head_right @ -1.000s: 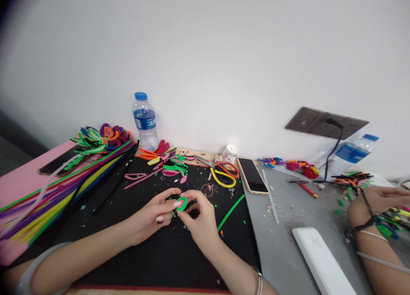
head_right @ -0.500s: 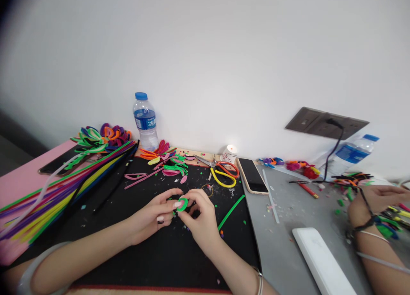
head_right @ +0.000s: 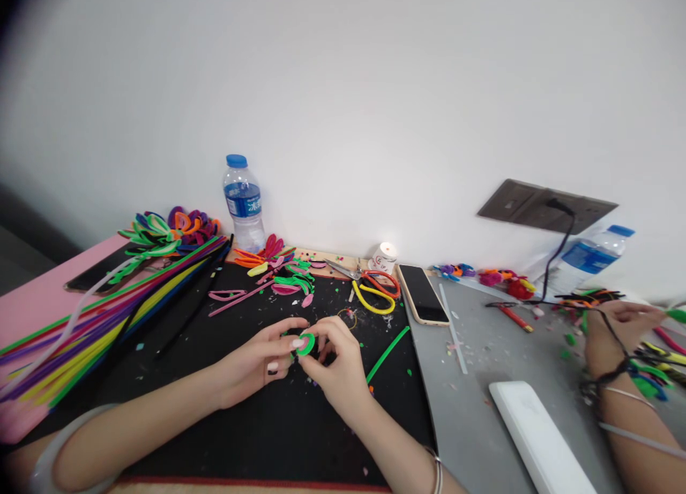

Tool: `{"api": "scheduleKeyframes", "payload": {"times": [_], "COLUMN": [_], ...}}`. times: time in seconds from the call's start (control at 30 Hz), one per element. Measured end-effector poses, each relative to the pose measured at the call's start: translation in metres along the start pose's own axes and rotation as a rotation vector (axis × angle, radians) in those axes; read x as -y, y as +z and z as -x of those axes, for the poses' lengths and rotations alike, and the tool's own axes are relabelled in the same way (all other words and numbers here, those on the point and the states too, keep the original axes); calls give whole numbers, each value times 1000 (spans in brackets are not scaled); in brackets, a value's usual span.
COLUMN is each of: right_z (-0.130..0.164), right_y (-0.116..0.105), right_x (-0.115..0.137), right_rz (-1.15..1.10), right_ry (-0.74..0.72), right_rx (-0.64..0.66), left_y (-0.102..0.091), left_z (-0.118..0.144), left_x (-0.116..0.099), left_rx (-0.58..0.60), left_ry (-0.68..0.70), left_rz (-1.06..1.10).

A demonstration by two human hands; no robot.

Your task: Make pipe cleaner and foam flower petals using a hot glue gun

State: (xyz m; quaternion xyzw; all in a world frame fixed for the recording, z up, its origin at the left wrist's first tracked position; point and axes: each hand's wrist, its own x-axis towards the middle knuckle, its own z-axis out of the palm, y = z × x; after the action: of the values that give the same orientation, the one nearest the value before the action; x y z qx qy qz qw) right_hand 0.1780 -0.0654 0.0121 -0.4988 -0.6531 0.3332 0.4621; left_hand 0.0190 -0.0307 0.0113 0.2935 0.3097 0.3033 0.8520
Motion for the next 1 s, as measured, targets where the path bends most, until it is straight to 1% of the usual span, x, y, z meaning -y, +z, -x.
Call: {"api": "scheduleKeyframes", "payload": {"times": [0.17,0.37,0.63,0.87,1.0], "right_z": [-1,-3,-2,-3,-3], "right_y": [-2,-6,-10,-11,-14], "right_x": [2,4,1,5,3], "right_rz": [-13,-67,-76,-108,-168], "right_ry": [-13,16,26,43,76], "right_rx": [25,78,99,108,151], "left_y": [-1,0,-1,-2,-2], "left_z": [1,1,0,0,0], "left_x": [-1,-2,0,0,-1], "left_rx": [28,63,75,62,73], "left_ry": [-10,-20,-15,-6,-4], "left_rz": [-7,-43,-72,-64,-68]}}
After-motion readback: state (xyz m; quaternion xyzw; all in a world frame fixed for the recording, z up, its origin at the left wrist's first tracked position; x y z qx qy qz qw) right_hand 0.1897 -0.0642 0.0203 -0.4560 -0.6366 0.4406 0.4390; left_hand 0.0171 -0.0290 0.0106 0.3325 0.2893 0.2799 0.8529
